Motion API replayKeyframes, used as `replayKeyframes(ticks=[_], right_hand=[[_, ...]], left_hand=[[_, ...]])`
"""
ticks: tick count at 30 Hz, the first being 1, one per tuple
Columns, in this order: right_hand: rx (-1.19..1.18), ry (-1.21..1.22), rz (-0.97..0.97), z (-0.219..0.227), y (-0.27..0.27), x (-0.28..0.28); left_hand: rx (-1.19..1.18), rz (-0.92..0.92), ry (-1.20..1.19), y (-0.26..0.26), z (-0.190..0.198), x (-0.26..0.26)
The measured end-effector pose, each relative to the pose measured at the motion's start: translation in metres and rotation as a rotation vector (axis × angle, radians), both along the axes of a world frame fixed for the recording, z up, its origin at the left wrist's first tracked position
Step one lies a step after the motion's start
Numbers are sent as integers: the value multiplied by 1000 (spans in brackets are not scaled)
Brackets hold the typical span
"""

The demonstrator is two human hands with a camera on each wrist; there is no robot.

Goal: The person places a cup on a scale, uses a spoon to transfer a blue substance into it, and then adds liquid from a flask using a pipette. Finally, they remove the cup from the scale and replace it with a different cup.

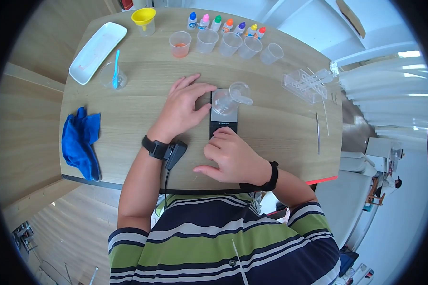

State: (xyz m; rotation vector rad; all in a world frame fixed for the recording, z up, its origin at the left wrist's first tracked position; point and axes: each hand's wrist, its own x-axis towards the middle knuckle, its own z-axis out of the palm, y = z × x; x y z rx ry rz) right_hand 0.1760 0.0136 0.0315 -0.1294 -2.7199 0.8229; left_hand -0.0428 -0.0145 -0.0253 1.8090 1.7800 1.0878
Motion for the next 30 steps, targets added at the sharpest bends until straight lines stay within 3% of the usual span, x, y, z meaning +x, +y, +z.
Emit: replayKeyframes(ticks=[13,20,22,23,25,30], right_hand=[[152,-107,-101,3,15,22],[27,-25,-168,4,35,28],[-22,85,-347,1,50,30],[-16,93,-346,-2,58,32],[-312,12,-693,-9,78,34],[-491,53,-792,-31,118,43]], left_hand=[[-3,-1,-1,-1,2,1],[4,3,-1,0,3,0],[-1,-1,-3,-1,2,0],[6,-1,4,0,3,1],[-8,-1,-8,-1,5,1],[-3,3,3,-1,6,2]])
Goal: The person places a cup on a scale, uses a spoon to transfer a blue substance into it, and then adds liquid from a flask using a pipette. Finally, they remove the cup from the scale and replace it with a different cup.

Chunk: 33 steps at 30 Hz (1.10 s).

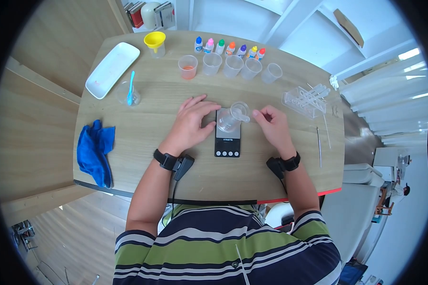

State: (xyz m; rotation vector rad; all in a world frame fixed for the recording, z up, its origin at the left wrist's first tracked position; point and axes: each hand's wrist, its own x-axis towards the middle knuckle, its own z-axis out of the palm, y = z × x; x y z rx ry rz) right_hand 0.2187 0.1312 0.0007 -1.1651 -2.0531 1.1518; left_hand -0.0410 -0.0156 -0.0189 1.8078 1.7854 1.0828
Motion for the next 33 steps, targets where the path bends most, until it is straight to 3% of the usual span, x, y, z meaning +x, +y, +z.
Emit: replayKeyframes(ticks=[2,5,7,11,17,22,28,33], right_hand=[[-37,19,14,-1,7,1],[166,-63,170,4,6,1],[461,-115,311,4,6,0],[488,-61,293,1,4,-4],[359,135,286,-19,18,7],[-171,228,151,-34,29,17],[-110,198,214,-38,31,19],[-119,229,185,-35,28,16]], left_hand=[[9,10,11,0,2,0],[57,16,-35,1,5,3],[149,23,-81,2,8,6],[207,24,-94,1,19,14],[224,55,-56,7,36,32],[212,116,-49,15,37,43],[244,109,-48,18,34,46],[217,236,-290,12,34,37]])
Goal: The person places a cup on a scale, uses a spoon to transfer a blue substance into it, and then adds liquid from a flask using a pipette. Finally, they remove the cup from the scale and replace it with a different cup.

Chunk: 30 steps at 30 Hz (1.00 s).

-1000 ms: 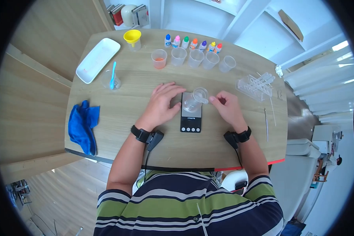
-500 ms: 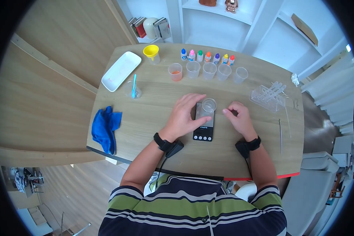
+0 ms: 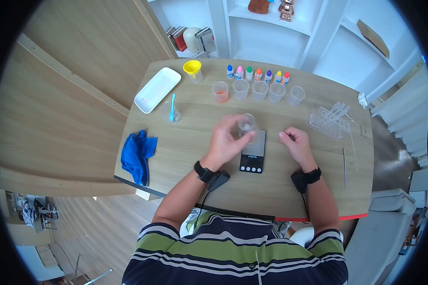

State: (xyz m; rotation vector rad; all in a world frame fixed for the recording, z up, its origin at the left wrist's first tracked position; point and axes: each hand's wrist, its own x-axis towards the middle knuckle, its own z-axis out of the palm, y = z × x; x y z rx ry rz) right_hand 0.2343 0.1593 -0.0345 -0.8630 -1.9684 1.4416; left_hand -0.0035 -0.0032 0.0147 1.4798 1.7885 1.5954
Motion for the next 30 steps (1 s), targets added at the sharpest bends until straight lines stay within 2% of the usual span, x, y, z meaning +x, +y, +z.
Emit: replayKeyframes(ticks=[4,6,7,9,13,22,30], right_hand=[[16,-14,1,1,0,1],[29,-17,0,1,0,1],[43,-22,6,1,0,1],[40,-22,3,1,-1,1],[48,-31,4,1,-1,0],[75,-59,1,4,-1,0],[77,-39,4,4,-2,0]], left_hand=[[57,107,-70,0,-10,-35],[51,228,-212,-1,-14,-57],[49,222,-209,0,-19,-67],[67,376,-189,4,-27,-83],[92,453,-95,13,-45,-107],[1,550,44,23,-50,-125],[21,565,40,27,-55,-129]])
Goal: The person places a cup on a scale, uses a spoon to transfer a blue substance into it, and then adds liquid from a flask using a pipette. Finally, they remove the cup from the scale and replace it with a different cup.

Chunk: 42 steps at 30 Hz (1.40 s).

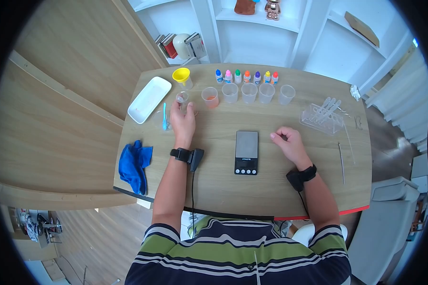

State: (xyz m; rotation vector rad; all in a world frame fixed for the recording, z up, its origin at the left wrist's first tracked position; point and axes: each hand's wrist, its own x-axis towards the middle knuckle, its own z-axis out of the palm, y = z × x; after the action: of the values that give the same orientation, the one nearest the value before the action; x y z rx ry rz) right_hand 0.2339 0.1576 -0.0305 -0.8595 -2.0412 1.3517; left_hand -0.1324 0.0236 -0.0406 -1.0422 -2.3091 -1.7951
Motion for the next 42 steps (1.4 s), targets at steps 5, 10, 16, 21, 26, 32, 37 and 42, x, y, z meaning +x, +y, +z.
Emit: replayKeyframes(ticks=[5,10,16,21,26,32,37,42], right_hand=[[-11,11,0,0,0,0],[15,1,-7,4,-1,0],[52,7,-8,-1,0,0],[55,-2,-8,2,-1,-1],[67,2,2,4,-3,0],[37,7,0,2,-2,0],[54,-6,-2,4,-2,-1],[55,-7,-9,6,-4,-2]], left_hand=[[-14,-21,4,-3,-3,0],[-8,10,24,-16,-1,23],[-178,-20,-100,-46,16,69],[-180,-117,-87,-27,7,73],[-79,-103,-9,4,0,71],[-144,-55,-9,25,-2,69],[-95,-14,-46,40,-3,65],[-97,17,-85,52,-5,56]])
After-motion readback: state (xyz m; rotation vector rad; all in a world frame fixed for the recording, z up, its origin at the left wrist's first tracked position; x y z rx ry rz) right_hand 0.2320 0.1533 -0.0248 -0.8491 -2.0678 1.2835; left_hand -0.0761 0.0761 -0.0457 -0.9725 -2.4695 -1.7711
